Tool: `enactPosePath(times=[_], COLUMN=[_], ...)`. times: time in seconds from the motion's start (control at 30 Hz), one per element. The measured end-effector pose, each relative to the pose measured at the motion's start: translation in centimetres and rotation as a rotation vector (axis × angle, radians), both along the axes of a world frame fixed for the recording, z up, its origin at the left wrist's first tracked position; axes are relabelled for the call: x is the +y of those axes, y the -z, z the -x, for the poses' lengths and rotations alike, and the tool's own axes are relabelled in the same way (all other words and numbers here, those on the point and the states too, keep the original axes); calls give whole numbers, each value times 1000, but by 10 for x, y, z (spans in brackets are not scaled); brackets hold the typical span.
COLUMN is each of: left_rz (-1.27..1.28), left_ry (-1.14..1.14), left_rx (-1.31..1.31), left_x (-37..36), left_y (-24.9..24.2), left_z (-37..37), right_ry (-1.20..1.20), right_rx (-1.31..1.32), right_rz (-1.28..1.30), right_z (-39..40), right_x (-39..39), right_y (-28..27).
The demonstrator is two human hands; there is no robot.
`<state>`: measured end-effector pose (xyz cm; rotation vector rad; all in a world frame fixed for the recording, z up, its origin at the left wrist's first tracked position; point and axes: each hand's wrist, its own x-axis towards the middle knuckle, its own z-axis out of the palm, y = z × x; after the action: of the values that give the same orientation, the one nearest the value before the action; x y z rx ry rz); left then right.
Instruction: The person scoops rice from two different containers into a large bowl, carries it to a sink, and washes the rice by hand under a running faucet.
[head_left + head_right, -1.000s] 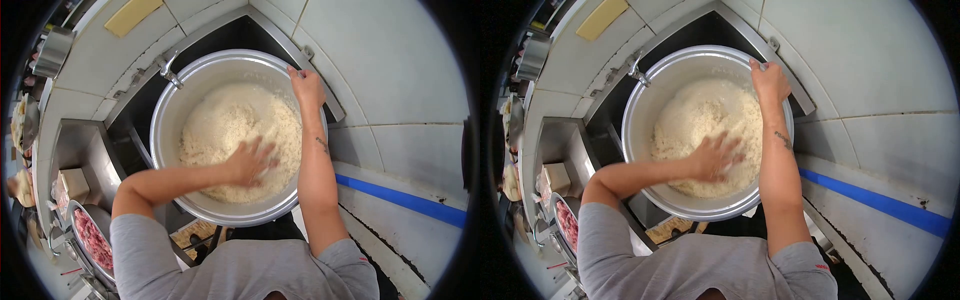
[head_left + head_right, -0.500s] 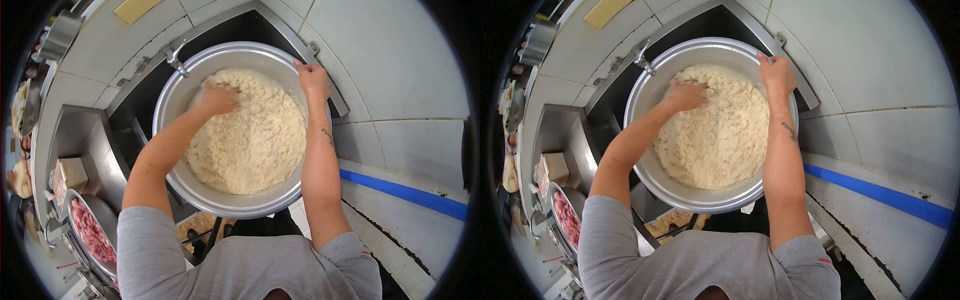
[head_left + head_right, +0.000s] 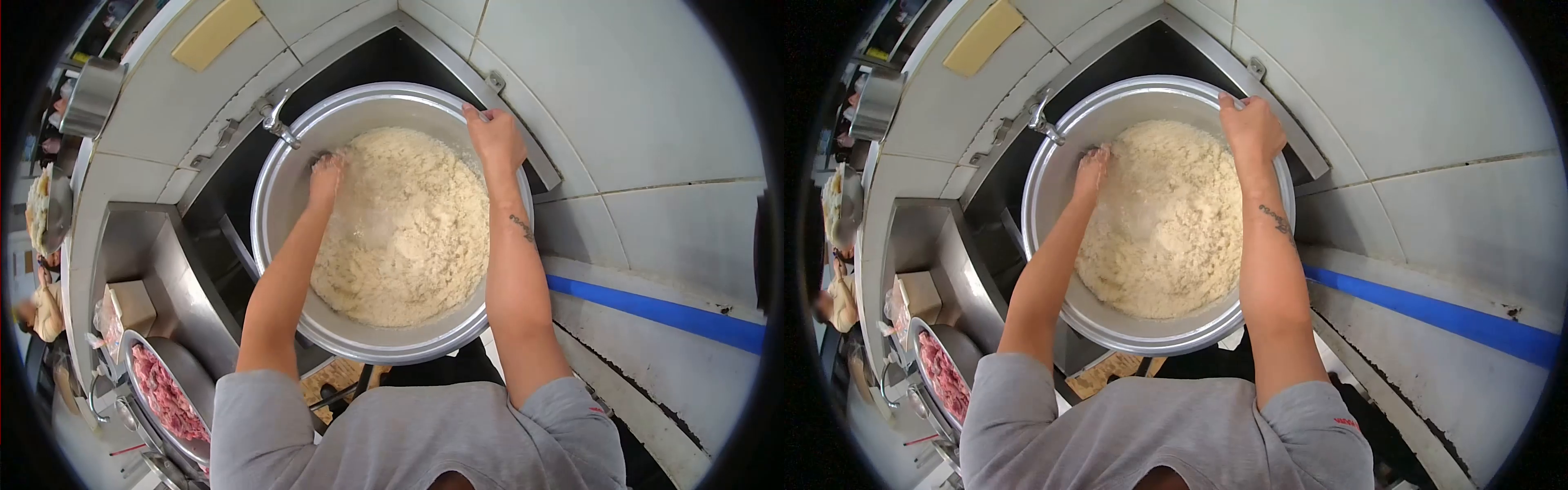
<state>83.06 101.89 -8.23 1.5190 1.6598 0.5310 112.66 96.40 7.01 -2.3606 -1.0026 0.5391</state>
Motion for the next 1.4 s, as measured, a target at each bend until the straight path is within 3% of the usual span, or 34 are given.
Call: enactPosePath(times=[0.07, 0.13, 0.2, 0.27, 0.3, 0.37, 0.4, 0.47, 0.53, 0.6, 0.73, 0.87, 0.93, 1.07, 1.13, 1.17, 1.27, 1.33, 1.4], left_rz=[36, 230, 445, 440, 465, 304, 105, 457, 383, -185, -122, -193, -33, 69, -186, -109, 476, 640, 645], left_ry=[0, -117, 65, 341, 473, 953, 1287, 1267, 1538, 1522, 1508, 1408, 1273, 1007, 1058, 959, 427, 224, 162], left_rx=[-102, -521, -637, -480, -371, -65, 145, 378, 572, 701, 750, 1022, 1157, 1008, 927, 893, 510, 238, 29], left_x=[22, 32, 37, 22, 3, -14, -16, -50, -87, -152, -181, -132, -93, -22, -15, -17, -53, -91, -117], left_y=[34, 31, 33, -2, -48, -54, -29, -92, -120, -140, -119, -61, -57, -62, -71, -57, -59, -67, -60], left_z=[-10, -65, -95, -128, -140, -145, -142, -136, -118, -82, -64, -72, -87, -72, -31, -5, 33, 25, 15], right_ry=[-10, 4, 7, 2, 5, 3, -4, -11, -19, -11, -8, -20, -17, -34, -25, -22, -43, -38, -34], right_rx=[12, -11, -18, -5, -8, -18, -17, -5, -2, -4, 6, 11, 3, -5, 17, 31, 37, 42, 55], right_rz=[-5, -20, -17, -14, -16, -12, -9, -2, 1, -8, -25, -16, -36, -44, -38, -39, -30, -29, -12], right_z=[1, 2, 1, 2, 2, 1, 1, 2, 1, 0, 1, 1, 0, -3, -4, -3, -7, -8, -8], right_x=[-1, 1, 0, -1, 0, -1, -1, -2, -2, -2, -2, -3, -3, -4, -4, -4, -2, -2, -2], right_y=[1, 1, 2, 1, 1, 1, 0, 0, -2, -1, 3, 0, 0, 5, 5, 4, 8, 8, 9])
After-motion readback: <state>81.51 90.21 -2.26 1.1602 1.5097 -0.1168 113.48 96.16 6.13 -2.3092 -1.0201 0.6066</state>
